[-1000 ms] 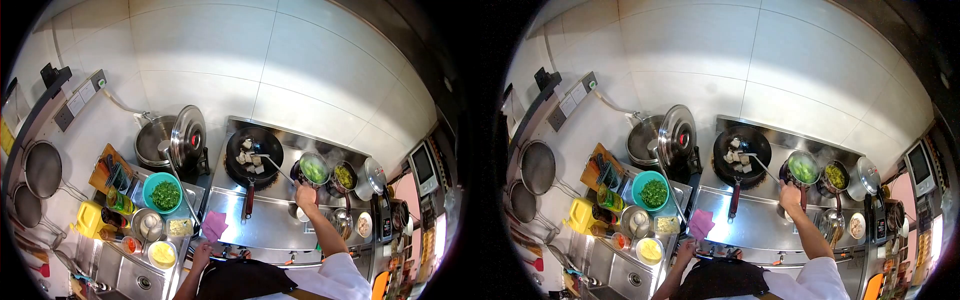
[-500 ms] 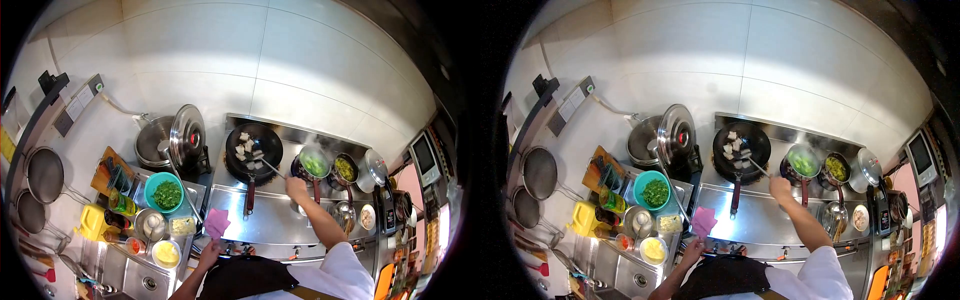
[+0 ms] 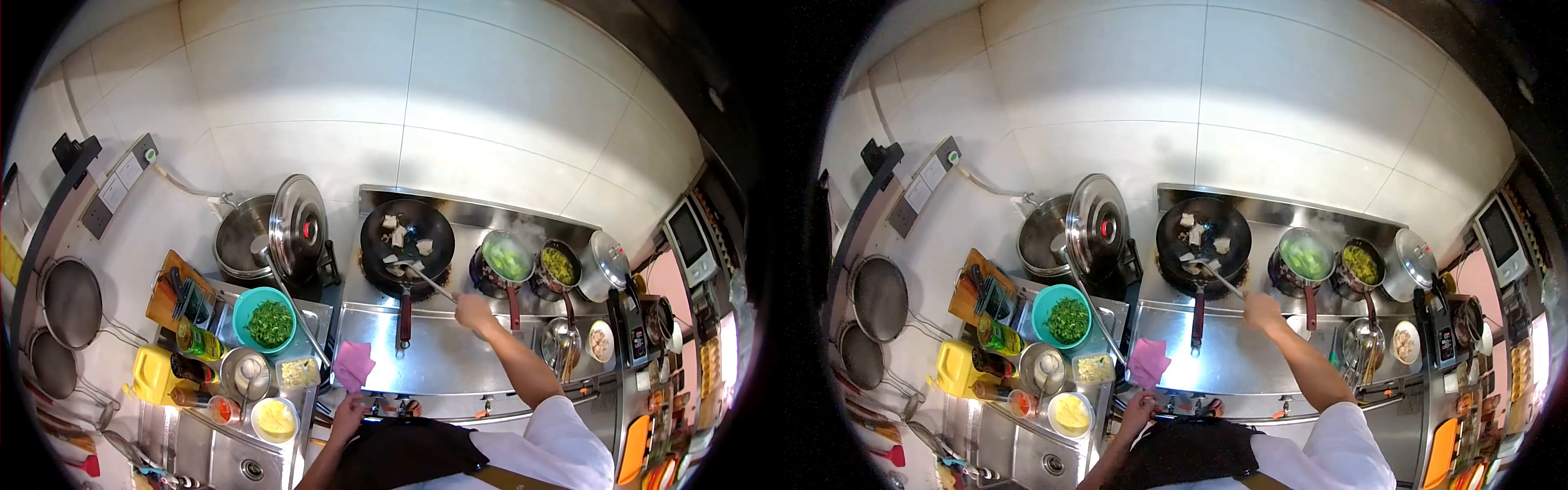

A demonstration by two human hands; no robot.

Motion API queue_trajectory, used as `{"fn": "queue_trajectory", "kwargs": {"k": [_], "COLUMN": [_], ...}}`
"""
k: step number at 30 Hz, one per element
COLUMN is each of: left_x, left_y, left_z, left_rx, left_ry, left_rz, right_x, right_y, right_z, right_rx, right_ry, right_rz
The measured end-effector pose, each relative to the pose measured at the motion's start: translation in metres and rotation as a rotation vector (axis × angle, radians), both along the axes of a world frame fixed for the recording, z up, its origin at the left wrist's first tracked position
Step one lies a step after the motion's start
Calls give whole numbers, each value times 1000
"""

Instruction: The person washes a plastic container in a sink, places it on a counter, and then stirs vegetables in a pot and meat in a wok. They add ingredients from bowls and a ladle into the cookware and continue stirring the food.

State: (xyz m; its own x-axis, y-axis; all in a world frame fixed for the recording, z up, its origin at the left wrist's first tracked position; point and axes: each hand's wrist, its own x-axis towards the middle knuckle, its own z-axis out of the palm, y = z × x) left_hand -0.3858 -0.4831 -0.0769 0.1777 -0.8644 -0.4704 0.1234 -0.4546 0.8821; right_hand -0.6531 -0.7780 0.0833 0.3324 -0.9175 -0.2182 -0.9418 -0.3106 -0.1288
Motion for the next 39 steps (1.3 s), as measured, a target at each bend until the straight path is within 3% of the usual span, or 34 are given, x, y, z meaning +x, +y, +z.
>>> {"fn": "queue_trajectory", "kwargs": {"k": [4, 6, 9, 10, 12, 15, 19, 21, 23, 27, 32, 36, 39], "left_x": [-3, -4, -4, 0, 3, 11, 7, 5, 6, 7, 9, 8, 7], "left_y": [2, 2, -3, -6, -6, -4, -4, -6, -7, -1, 5, 3, -5], "left_z": [-5, 1, 10, 11, 9, 0, 8, 23, 28, 39, 15, 2, 34], "left_rx": [34, 41, 86, 81, 30, -22, -11, 38, 47, 92, 59, 10, 56], "left_ry": [-50, -181, -219, -223, -27, -70, -47, 10, -90, -53, -108, -145, -76], "left_rz": [-29, -202, -260, -262, -46, -10, -60, -74, -155, -22, -75, -114, -76], "right_x": [9, 22, 28, 29, 21, 23, 43, 39, 34, 16, 19, 21, 15], "right_y": [-7, -9, -6, -6, 4, 6, -6, -4, -4, 0, -11, -20, -20], "right_z": [-20, -29, -28, -23, -19, -9, -19, -22, -14, 16, -2, -26, -28], "right_rx": [-16, -33, -68, -73, -23, 9, -94, -98, -109, -42, -68, -57, -38], "right_ry": [4, -74, -113, -116, -79, -98, -186, -163, -137, 55, 61, -47, -154], "right_rz": [-83, -99, -115, -117, -155, -136, -236, -204, -158, -153, -183, -182, -156]}}
